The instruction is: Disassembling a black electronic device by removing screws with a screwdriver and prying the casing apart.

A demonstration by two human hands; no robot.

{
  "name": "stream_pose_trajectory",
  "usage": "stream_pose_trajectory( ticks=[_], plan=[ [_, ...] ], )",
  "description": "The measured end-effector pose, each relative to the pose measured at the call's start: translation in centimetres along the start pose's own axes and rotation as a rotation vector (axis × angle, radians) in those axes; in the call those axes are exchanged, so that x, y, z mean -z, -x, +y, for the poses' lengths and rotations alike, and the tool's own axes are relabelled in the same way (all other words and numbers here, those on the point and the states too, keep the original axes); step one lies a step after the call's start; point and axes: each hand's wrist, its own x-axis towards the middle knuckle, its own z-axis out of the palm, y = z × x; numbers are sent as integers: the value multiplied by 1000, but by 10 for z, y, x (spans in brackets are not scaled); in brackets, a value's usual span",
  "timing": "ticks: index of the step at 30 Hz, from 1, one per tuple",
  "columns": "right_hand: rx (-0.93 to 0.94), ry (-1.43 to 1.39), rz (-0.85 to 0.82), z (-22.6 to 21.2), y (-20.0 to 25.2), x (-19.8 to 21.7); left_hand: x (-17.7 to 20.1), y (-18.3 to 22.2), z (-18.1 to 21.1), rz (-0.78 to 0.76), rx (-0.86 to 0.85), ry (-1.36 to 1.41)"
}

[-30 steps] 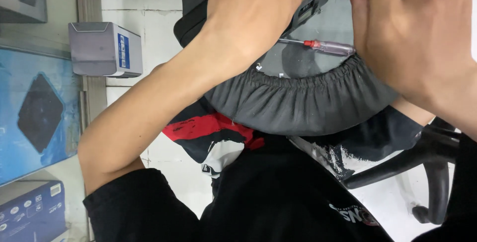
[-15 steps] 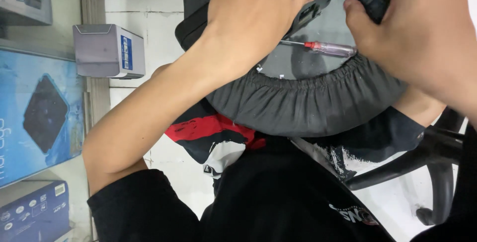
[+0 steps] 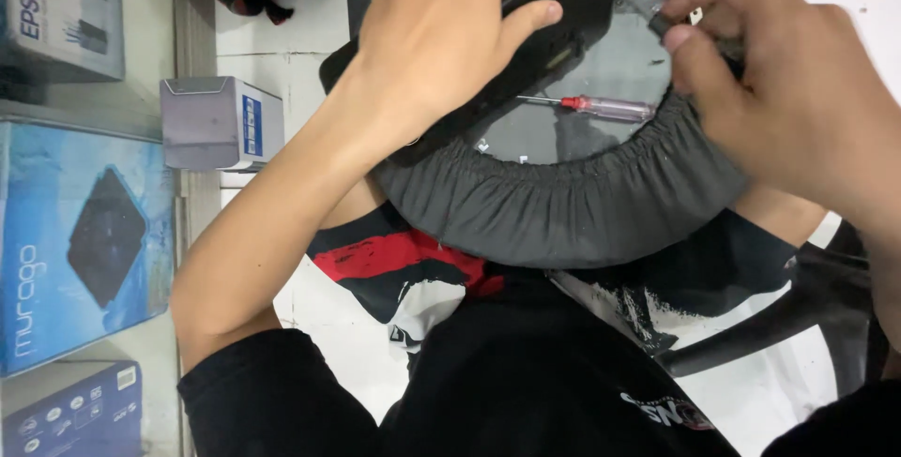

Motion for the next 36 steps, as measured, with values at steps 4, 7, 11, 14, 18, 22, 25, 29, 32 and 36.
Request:
stream_pose_trajectory(
  ticks=[4, 7, 11, 14, 18, 22, 25, 29, 32, 36],
  plan=[
    [45, 1, 117, -13, 12, 12, 15, 3, -14, -15, -108, 107],
    [-1, -192, 169, -1, 10, 6, 25, 3, -28, -37, -108, 198],
    [106, -184, 223, 41, 6, -10, 43, 9, -29, -104, -27, 263],
    [39, -204, 250, 43, 3, -20, 52, 18, -23, -55, -64, 289],
    [-40, -353, 286, 43, -3, -36, 54, 30, -4, 178, -194, 124],
    [-132, -760, 339, 35, -11, -50, 40, 41, 14, 394, -303, -303],
    [-98, -1076, 327, 42, -18, -62, 32, 52, 34, 431, -325, -547],
    [-184, -1148, 373, 45, -18, -71, 14, 60, 55, 501, -358, -653],
    [-255, -1082, 458, 58, -17, -85, -2, 62, 63, 611, -399, -719],
    [-280, -1049, 458, 54, -15, -88, -18, 58, 61, 667, -404, -778]
  ],
)
